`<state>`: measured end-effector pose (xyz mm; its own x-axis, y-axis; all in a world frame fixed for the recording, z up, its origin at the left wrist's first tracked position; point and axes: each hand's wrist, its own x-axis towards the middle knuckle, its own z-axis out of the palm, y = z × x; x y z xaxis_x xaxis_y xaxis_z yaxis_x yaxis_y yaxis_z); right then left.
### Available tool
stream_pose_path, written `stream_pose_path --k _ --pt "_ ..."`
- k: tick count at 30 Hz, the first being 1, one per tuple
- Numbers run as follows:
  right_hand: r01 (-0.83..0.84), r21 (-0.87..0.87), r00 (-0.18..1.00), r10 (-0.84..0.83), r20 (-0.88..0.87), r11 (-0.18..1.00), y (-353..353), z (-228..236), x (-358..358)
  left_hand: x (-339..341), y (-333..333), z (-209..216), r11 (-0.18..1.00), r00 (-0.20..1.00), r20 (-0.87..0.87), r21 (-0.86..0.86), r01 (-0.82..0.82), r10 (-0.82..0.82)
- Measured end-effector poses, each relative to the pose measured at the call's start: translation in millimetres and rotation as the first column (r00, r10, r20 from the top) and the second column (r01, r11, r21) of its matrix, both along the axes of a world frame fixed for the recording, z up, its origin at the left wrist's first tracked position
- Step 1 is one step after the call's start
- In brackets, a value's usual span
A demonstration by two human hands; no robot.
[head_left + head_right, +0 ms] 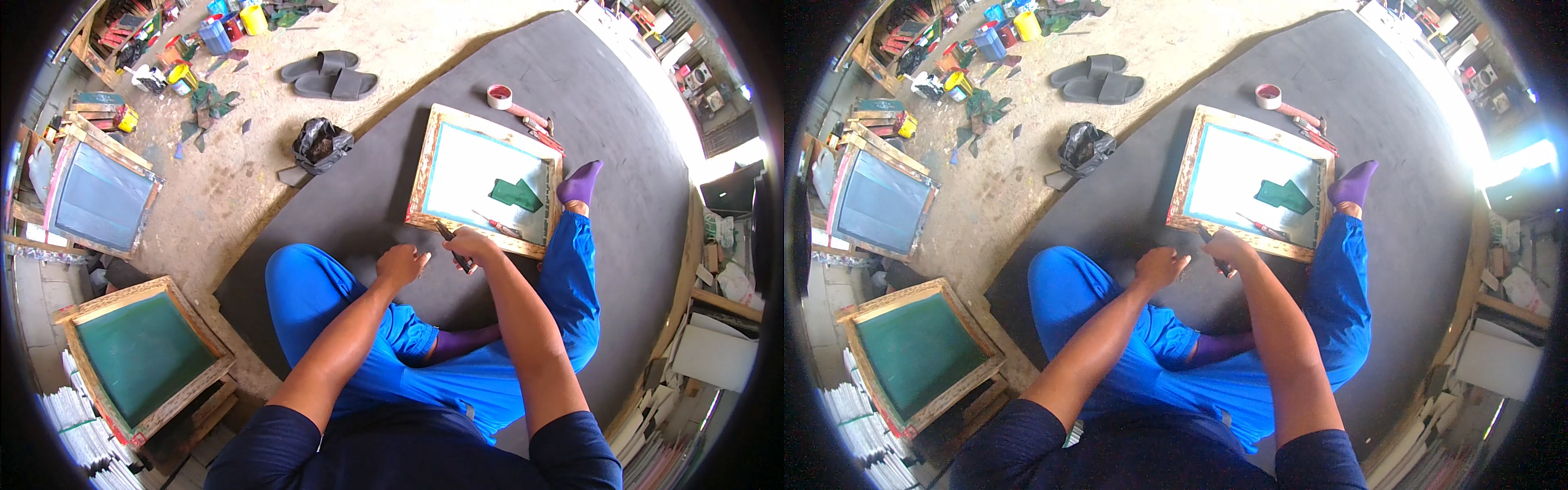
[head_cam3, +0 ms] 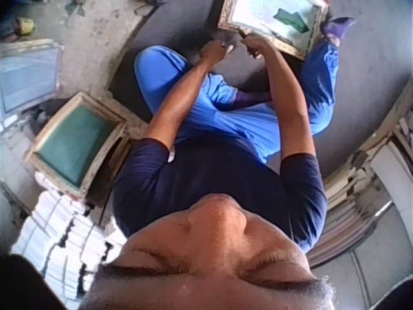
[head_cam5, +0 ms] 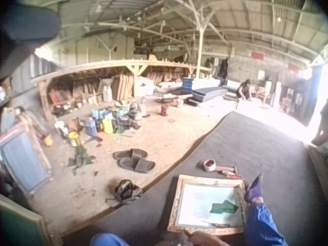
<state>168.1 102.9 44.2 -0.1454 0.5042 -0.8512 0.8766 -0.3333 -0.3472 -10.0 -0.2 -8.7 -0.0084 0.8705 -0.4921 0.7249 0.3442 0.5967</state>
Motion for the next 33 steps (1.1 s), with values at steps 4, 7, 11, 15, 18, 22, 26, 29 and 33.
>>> stream_pose_path --k 4,7,11,15,18,22,26,29,33 --pt "-0.015 -0.049 1.000 0.016 0.022 0.999 6 5 -5 0 1 -1 0.999 1.000 0.011 0.041 -0.002 0.001" --pt "-0.028 -0.104 0.997 0.035 0.064 0.994 15 3 -8 2 3 -1 0.999 1.000 0.008 0.045 -0.002 0.001" --pt "-0.057 -0.180 0.985 0.085 0.149 0.982 28 12 -18 3 6 8 1.000 1.000 0.001 -0.003 -0.006 0.006" --pt "-0.062 -0.226 0.963 0.117 0.241 0.972 38 27 -32 3 6 10 0.999 0.999 0.029 0.017 -0.039 0.038" --pt "-0.085 -0.228 0.953 0.146 0.264 0.970 44 37 -43 4 5 3 0.997 0.998 0.026 0.050 -0.052 0.051" --pt "-0.123 -0.229 0.957 0.176 0.230 0.966 47 28 -38 8 6 -5 0.995 0.997 0.042 0.079 -0.064 0.061" --pt "-0.144 -0.081 0.955 0.160 0.250 0.986 25 15 -28 9 10 10 0.998 0.997 0.044 -0.004 -0.063 0.063" --pt "-0.140 0.138 0.970 0.108 0.217 0.980 -11 22 -34 6 10 -4 0.996 0.992 0.094 0.006 -0.091 0.090" --pt "-0.152 0.518 0.971 0.031 0.236 0.842 -46 -9 -27 6 13 3 0.994 0.992 0.077 0.034 -0.105 0.102"
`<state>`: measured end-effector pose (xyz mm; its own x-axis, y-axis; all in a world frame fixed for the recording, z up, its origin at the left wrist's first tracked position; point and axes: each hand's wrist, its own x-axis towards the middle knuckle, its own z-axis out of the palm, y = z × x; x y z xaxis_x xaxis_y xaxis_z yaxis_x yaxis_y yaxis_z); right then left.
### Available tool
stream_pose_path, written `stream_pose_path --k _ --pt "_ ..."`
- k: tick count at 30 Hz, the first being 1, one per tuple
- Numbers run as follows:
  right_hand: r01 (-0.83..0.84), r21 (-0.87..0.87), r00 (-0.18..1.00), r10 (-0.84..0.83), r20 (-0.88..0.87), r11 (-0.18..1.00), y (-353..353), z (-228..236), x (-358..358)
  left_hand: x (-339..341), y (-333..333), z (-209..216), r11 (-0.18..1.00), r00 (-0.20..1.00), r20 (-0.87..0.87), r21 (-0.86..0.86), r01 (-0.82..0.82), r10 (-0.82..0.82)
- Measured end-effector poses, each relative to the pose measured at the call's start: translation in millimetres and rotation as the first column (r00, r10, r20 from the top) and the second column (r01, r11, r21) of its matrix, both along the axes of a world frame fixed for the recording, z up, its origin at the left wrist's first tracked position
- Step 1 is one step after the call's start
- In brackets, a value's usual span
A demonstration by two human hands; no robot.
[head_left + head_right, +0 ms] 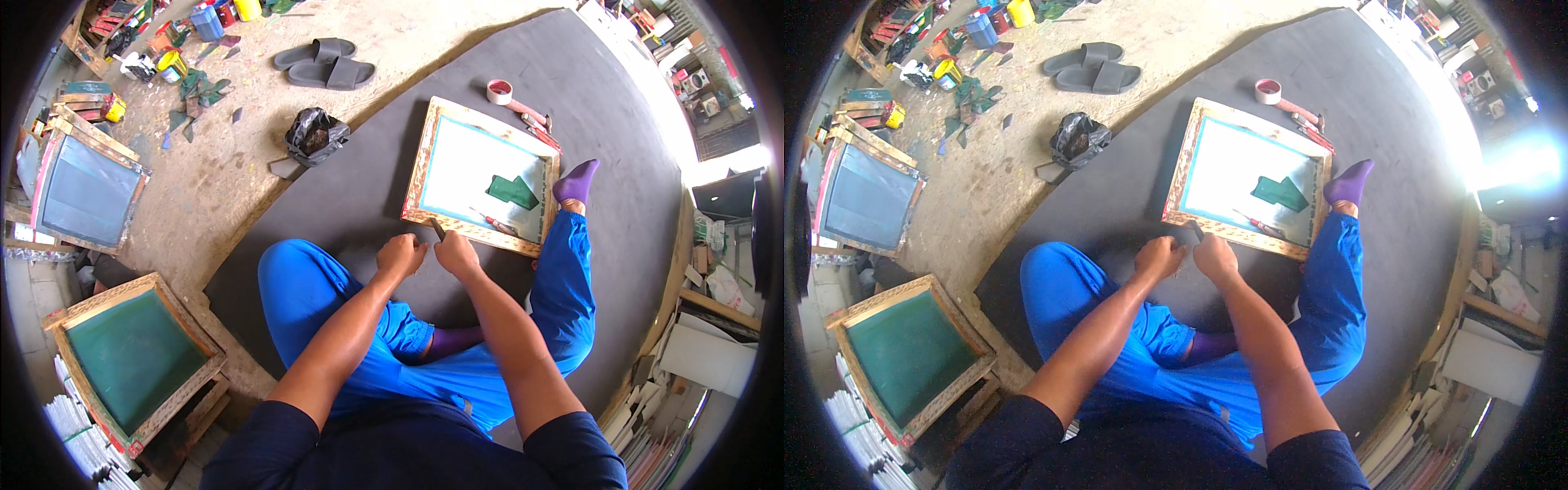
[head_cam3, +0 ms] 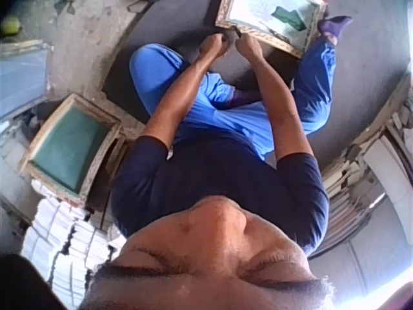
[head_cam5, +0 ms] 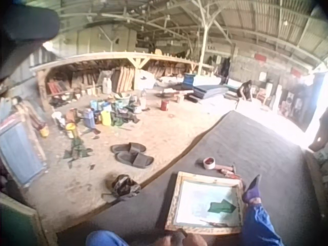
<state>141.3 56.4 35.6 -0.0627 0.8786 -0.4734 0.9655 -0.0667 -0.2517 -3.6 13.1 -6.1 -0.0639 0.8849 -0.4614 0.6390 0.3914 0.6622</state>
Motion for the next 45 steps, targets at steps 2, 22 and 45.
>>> stream_pose_path --k 2,22,45 --pt "0.084 -0.029 0.996 -0.085 -0.028 0.996 -9 -3 -4 -1 -1 2 1.000 1.000 -0.029 0.011 -0.012 0.012" --pt "-0.174 -0.078 0.915 0.132 -0.380 0.982 -57 -28 20 -18 -9 -27 0.835 0.565 0.615 -0.394 -0.384 0.550" --pt "0.090 -0.586 0.946 -0.253 -0.201 0.805 52 6 36 -13 -12 -3 0.999 0.999 -0.027 -0.045 -0.019 0.018"
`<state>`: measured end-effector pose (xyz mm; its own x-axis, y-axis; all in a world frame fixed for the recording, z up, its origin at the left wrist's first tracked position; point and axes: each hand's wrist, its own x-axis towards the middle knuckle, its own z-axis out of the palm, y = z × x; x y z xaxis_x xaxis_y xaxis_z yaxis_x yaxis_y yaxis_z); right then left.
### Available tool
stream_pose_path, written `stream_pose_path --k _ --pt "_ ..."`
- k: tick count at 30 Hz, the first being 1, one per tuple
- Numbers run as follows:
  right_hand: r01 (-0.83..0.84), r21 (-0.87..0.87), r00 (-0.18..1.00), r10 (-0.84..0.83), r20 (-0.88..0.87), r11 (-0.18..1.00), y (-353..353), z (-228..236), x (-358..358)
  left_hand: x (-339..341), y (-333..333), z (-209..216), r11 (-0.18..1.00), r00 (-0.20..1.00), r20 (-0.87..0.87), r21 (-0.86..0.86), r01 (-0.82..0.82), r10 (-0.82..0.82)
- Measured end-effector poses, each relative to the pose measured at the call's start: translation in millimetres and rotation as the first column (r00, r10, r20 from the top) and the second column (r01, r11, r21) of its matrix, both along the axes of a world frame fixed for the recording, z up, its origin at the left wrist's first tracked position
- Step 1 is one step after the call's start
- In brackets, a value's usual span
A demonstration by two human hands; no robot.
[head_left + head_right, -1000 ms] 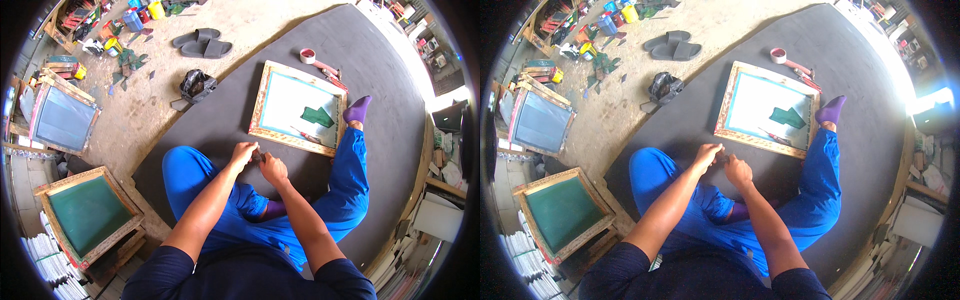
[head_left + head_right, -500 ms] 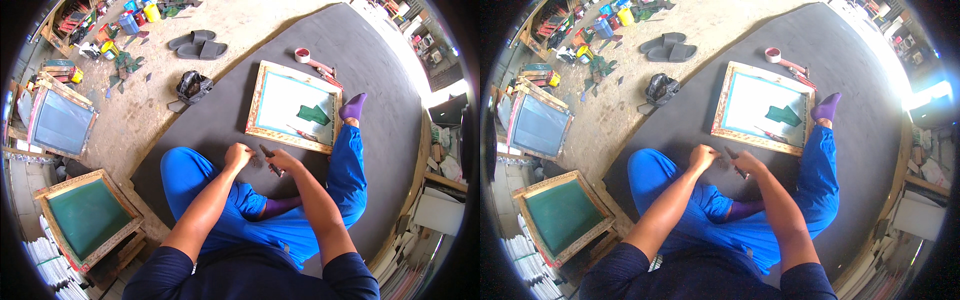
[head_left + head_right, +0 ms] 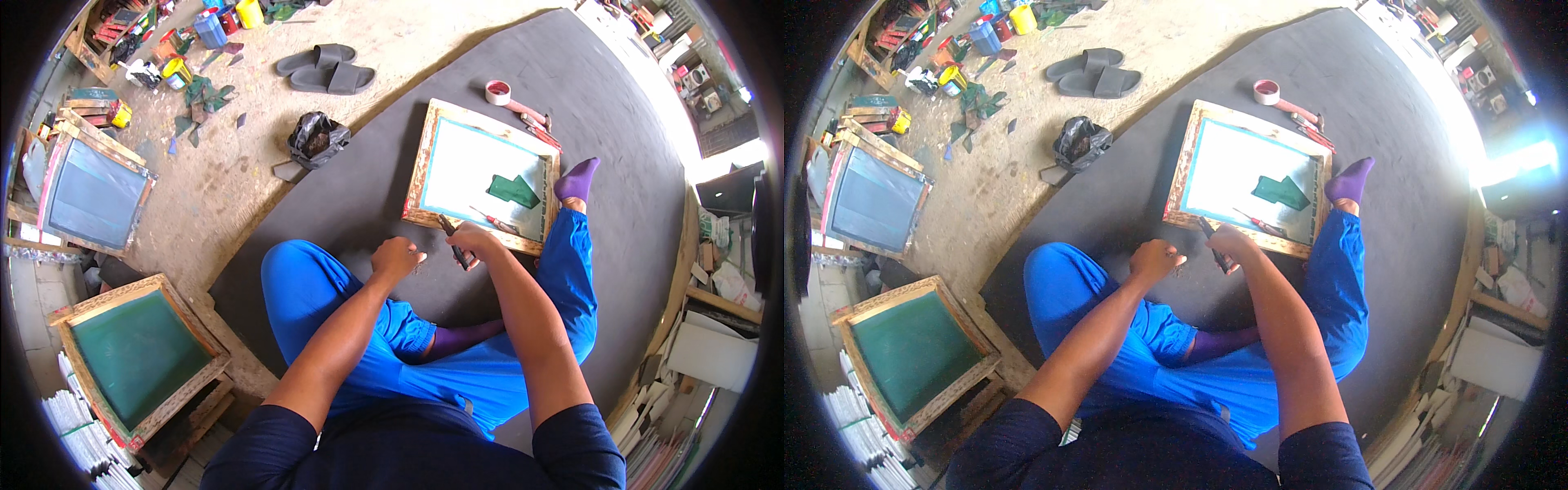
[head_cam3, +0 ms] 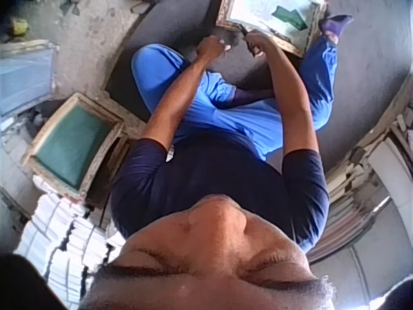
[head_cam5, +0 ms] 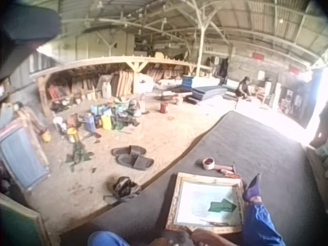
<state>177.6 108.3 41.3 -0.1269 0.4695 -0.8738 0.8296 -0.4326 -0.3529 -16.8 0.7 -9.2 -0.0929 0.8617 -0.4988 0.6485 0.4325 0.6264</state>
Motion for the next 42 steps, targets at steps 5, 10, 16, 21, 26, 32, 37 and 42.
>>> stream_pose_path --k 5,10,16,21,26,32,37,42 --pt "-0.047 -0.065 0.996 0.052 0.071 0.997 13 5 -5 3 3 1 1.000 1.000 -0.008 -0.020 0.015 -0.015" --pt "-0.072 -0.092 0.987 0.084 0.135 0.993 22 6 -10 6 5 -3 1.000 1.000 -0.012 0.012 0.021 -0.021" --pt "-0.180 0.187 0.973 0.147 0.180 0.966 -15 -8 -11 6 7 5 1.000 0.999 0.035 0.008 -0.022 0.022" --pt "-0.155 0.570 0.971 0.017 0.239 0.807 -49 -21 -21 6 11 18 0.999 0.998 0.062 -0.036 -0.024 0.026" --pt "-0.027 0.612 0.970 -0.127 0.206 0.790 -68 -33 -27 9 11 7 0.999 0.999 0.019 -0.001 -0.046 0.046" --pt "-0.052 0.608 0.988 -0.046 0.144 0.792 -94 -32 -28 5 5 -31 0.951 0.908 0.359 0.131 -0.279 0.217" --pt "-0.092 0.599 0.995 0.053 0.082 0.795 -121 -35 -28 5 5 -33 0.916 0.689 0.633 -0.087 -0.391 0.354" --pt "0.162 0.273 0.967 -0.098 -0.234 0.948 -118 -52 -16 3 2 -31 0.916 0.758 0.553 -0.024 -0.401 0.347"
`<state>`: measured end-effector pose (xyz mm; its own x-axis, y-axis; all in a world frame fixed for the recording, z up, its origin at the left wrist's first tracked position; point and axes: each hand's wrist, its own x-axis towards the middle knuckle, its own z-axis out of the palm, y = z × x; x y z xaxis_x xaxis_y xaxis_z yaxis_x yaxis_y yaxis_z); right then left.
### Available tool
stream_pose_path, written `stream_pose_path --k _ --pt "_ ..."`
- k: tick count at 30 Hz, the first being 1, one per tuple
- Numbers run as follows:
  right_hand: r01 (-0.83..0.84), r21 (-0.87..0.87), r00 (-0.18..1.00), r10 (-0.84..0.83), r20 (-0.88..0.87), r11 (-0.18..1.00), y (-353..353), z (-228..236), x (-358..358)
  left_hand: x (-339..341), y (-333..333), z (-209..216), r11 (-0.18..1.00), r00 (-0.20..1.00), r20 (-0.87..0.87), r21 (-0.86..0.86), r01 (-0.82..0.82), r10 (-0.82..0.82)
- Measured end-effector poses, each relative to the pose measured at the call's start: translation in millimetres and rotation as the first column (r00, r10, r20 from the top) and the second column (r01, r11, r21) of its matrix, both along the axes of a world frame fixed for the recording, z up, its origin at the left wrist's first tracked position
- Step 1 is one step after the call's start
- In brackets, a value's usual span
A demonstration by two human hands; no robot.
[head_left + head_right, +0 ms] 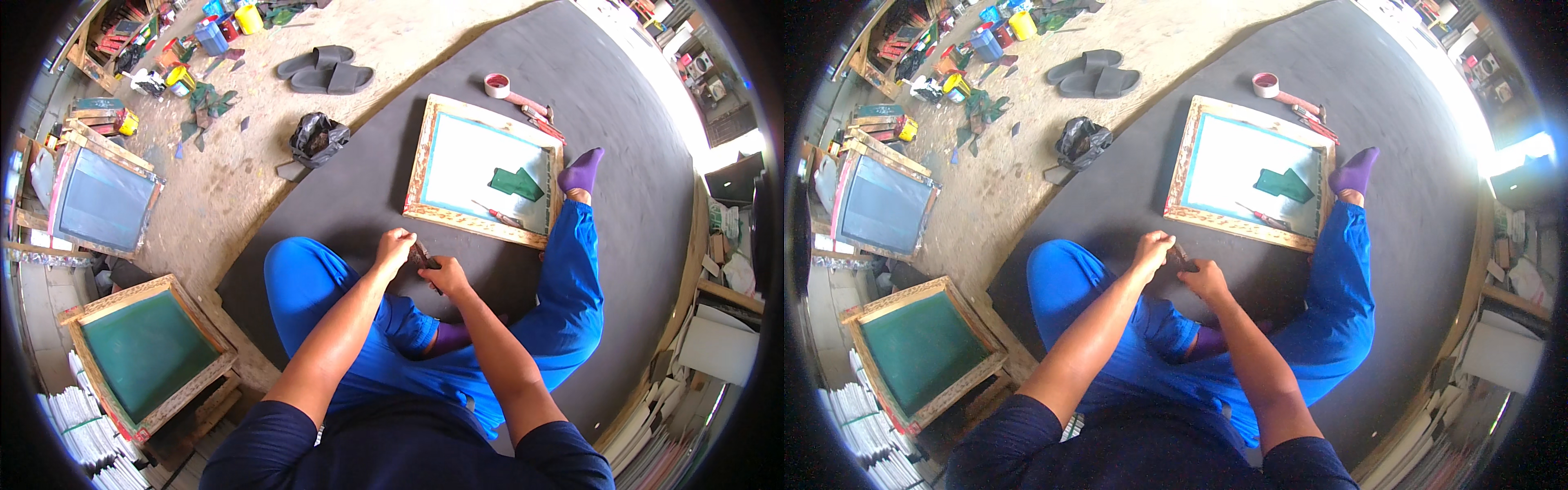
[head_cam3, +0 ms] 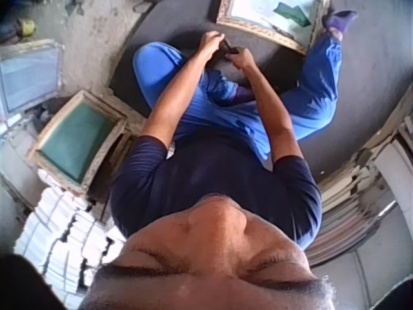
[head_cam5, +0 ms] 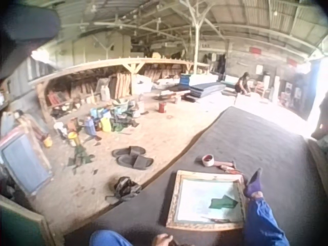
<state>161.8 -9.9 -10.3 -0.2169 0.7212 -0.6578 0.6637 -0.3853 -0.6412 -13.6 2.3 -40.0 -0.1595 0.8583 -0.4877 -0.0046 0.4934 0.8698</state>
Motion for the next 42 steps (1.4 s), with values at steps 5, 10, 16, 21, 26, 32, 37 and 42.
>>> stream_pose_path --k 5,10,16,21,26,32,37,42 --pt "-0.001 -0.169 0.985 -0.028 -0.169 0.986 2 -5 6 -2 0 -7 0.972 0.890 -0.437 0.120 0.203 -0.131" --pt "-0.136 -0.401 0.971 0.041 -0.237 0.906 14 4 16 -1 -4 -9 0.967 0.867 -0.468 0.086 0.239 -0.172" --pt "-0.157 -0.467 0.977 0.068 -0.201 0.870 25 2 25 -3 0 -8 0.977 0.847 -0.501 0.012 0.213 -0.179" --pt "-0.064 -0.383 0.996 0.036 -0.080 0.922 48 -2 30 -4 -2 19 0.928 0.730 -0.573 -0.204 0.312 -0.371" --pt "-0.094 -0.188 0.991 0.110 0.079 0.978 77 27 11 -5 -1 32 0.915 0.734 -0.547 -0.260 0.308 -0.402" --pt "-0.166 -0.119 0.965 0.185 0.183 0.979 97 30 3 -7 3 29 0.897 0.739 -0.512 -0.308 0.317 -0.438" --pt "-0.169 -0.166 0.957 0.202 0.207 0.971 102 36 -4 -5 6 27 0.880 0.747 -0.474 -0.330 0.341 -0.467" --pt "-0.175 -0.202 0.955 0.216 0.204 0.964 106 51 -8 -4 3 30 0.907 0.768 -0.485 -0.272 0.323 -0.419"
